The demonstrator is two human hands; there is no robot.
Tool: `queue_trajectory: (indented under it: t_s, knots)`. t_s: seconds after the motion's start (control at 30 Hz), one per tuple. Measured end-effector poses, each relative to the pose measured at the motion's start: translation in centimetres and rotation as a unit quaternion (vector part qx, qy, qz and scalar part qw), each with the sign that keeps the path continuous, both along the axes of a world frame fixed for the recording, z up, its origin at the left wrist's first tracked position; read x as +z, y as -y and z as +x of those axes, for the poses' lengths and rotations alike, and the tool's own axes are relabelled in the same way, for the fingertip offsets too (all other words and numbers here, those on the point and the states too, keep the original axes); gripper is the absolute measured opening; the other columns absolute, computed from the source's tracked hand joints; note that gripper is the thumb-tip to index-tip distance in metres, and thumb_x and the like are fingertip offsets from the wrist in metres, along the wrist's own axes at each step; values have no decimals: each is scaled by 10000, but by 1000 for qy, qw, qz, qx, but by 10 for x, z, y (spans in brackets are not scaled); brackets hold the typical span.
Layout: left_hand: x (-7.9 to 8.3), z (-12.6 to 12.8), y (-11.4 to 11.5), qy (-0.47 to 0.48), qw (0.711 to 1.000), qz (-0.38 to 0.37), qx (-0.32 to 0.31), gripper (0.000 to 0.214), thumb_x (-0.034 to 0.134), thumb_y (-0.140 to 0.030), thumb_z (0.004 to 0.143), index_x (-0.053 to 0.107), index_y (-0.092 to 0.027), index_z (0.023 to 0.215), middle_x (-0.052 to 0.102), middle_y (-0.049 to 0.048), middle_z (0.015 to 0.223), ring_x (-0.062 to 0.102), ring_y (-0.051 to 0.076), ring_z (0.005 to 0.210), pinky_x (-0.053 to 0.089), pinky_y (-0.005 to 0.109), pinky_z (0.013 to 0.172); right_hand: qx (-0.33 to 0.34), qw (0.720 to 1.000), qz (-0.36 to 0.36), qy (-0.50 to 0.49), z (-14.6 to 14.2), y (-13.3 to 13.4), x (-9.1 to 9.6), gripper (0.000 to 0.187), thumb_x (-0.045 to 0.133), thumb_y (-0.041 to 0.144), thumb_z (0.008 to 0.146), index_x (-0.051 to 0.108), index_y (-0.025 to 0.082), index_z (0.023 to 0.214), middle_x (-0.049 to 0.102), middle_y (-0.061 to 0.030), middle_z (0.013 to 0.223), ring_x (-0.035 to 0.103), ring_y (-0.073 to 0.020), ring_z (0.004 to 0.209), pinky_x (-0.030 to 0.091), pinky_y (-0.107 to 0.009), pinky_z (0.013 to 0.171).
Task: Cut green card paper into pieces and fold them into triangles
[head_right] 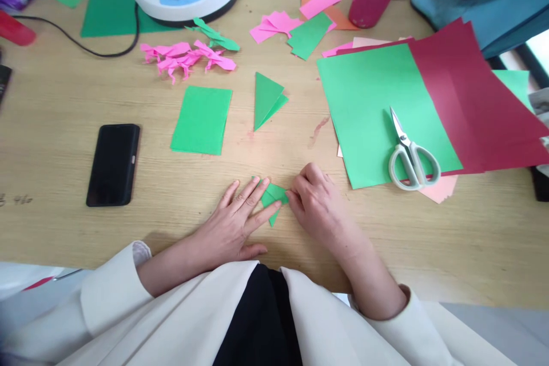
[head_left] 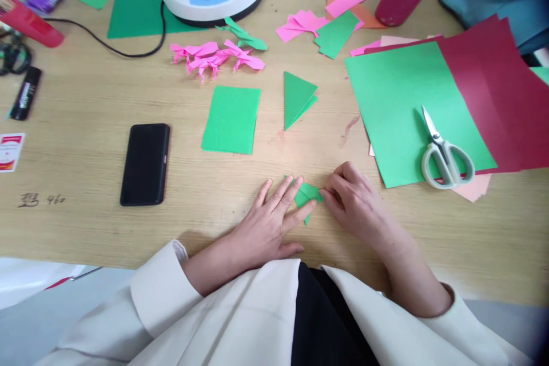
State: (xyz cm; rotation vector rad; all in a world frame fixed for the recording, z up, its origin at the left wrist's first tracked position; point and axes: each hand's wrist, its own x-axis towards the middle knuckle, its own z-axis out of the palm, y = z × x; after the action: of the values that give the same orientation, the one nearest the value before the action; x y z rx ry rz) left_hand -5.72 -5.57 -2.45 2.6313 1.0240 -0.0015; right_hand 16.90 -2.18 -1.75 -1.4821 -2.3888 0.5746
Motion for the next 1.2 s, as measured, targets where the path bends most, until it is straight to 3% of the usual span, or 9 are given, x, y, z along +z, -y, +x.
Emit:
queue_trajectory:
  t_s: [0.1, 0.23, 0.37, 0.5, 0.6, 0.8, 1.2]
  knots:
    - [3, 2, 0, -20, 1000, 0, 7, 933, 603, -627, 833, 220, -190, 1562, 126, 209, 1643, 108, 370, 1517, 133, 603, 1175, -6, 1000, 13, 4, 3, -1, -2, 184, 499, 179, 934, 537, 178, 754, 502, -90, 881, 544, -218, 819, 479, -375, 767]
    - [4, 4, -1, -25, 1000, 3, 15, 907, 600, -632, 830, 269, -186, 1546, 134, 186, 1647, 129, 360, 1515, 126, 587, 1182, -39, 999, 29, -4, 16, 2, -4, 192, 509, 191, 929, 517, 202, 737, 489, -74, 868, 531, -221, 821, 469, -370, 756]
    - [2, 4, 0, -25, 1000, 4, 16, 908, 606, -634, 825, 274, -188, 1544, 130, 184, 1648, 135, 359, 1514, 132, 588, 1180, -92, 994, 50, -42, 22, 22, 1, 105, 483, 194, 963, 582, 192, 928, 504, -77, 924, 540, -215, 843, 471, -361, 764]
    - [1, 4, 0, -26, 1000, 11, 13, 923, 603, -628, 832, 239, -188, 1556, 120, 190, 1648, 136, 361, 1515, 139, 585, 1180, 14, 998, 66, 10, 9, 53, 0, 311, 464, 187, 979, 552, 191, 1277, 567, -97, 980, 548, -219, 857, 455, -371, 777]
    - [1, 3, -1, -33, 999, 20, 10, 933, 580, -647, 836, 233, -167, 1557, 127, 196, 1645, 140, 362, 1514, 141, 577, 1183, 53, 991, 88, 84, -2, 66, -7, 424, 485, 257, 982, 493, 170, 1397, 607, -105, 969, 541, -230, 822, 424, -384, 748]
    - [-1, 3, 0, -55, 998, 36, 11, 980, 497, -683, 858, 205, -51, 1549, 143, 187, 1641, 115, 327, 1522, 107, 533, 1206, 45, 989, 103, 99, -14, 64, -11, 434, 471, 287, 995, 514, 124, 1395, 628, -116, 985, 554, -228, 832, 380, -369, 707]
    - [-6, 6, 4, -47, 998, 41, 28, 933, 347, -740, 882, 269, -89, 1546, 201, 194, 1629, 188, 350, 1501, 123, 534, 1191, 20, 984, 99, 145, -19, 66, -10, 475, 432, 366, 1002, 498, 141, 1415, 582, -80, 833, 468, -234, 719, 324, -380, 649]
